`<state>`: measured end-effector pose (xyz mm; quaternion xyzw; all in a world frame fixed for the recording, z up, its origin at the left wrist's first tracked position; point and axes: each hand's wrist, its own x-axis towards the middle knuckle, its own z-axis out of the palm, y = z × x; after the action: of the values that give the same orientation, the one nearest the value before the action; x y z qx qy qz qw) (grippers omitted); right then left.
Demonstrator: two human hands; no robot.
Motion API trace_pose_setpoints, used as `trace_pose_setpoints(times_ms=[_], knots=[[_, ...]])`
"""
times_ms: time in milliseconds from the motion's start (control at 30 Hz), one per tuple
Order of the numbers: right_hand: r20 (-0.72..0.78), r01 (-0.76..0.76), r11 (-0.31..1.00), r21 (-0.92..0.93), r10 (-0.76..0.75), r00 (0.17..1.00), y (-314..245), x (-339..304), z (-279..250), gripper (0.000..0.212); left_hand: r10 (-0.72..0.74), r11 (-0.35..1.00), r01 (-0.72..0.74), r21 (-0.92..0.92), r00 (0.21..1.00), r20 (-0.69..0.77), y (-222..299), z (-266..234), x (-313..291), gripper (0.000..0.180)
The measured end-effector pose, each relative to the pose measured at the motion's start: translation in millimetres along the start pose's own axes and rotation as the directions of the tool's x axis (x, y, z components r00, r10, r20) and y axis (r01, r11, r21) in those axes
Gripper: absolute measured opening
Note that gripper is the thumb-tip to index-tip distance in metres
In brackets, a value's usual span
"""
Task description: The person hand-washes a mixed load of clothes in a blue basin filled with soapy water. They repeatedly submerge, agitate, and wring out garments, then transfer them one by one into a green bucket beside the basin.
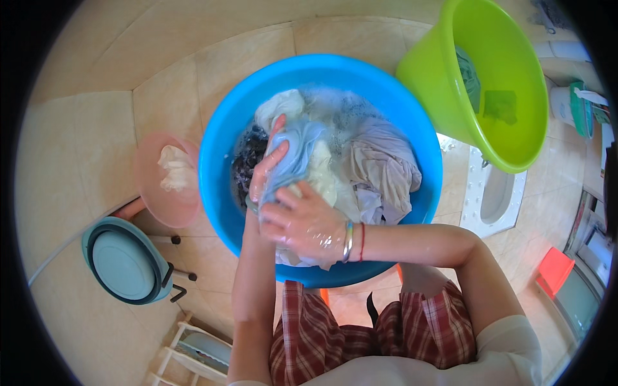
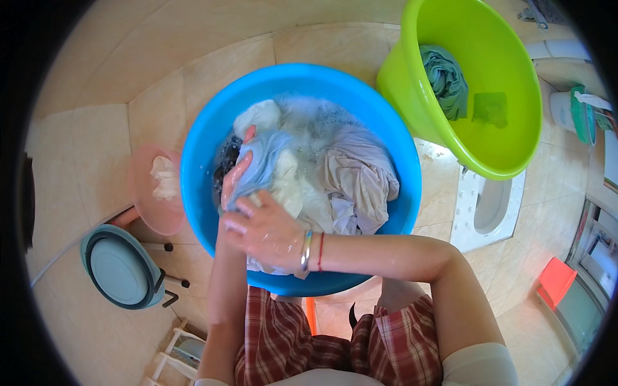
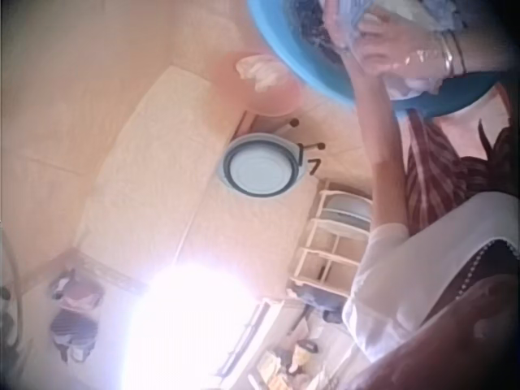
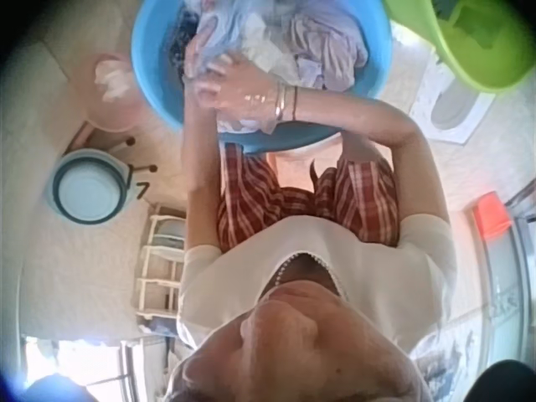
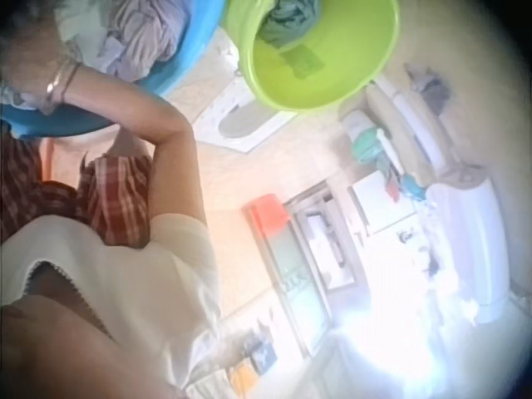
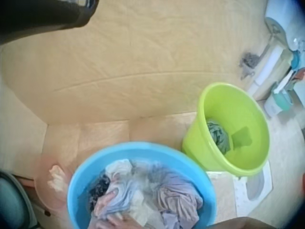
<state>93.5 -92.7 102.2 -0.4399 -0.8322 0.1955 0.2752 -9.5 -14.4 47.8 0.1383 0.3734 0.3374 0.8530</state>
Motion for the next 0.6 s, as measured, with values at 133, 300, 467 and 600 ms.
trace_pose_setpoints(times_ms=[133,300,467,600], knots=[[-0.189,0.106,0.994,0.027,-0.099,0.977,-26.2,24.0,9.8,0.013,-0.063,0.961,0.113,-0.253,0.978,0.198,-13.2,-68.0,8.3,0.055],[-0.375,0.115,0.986,0.125,-0.060,0.925,2.1,36.6,7.6,0.018,0.145,0.945,0.042,-0.326,0.836,0.529,-3.5,-29.1,4.6,0.051],[-0.466,0.070,0.946,0.317,0.091,0.880,38.3,40.8,17.8,0.012,0.463,0.791,-0.316,0.524,0.869,-0.175,-23.0,-31.7,-21.3,0.036],[-0.178,-0.507,0.822,0.260,0.556,0.812,124.2,-14.7,41.6,0.022,0.384,0.852,-0.171,0.495,0.847,-0.367,-30.5,20.7,-15.4,0.031]])
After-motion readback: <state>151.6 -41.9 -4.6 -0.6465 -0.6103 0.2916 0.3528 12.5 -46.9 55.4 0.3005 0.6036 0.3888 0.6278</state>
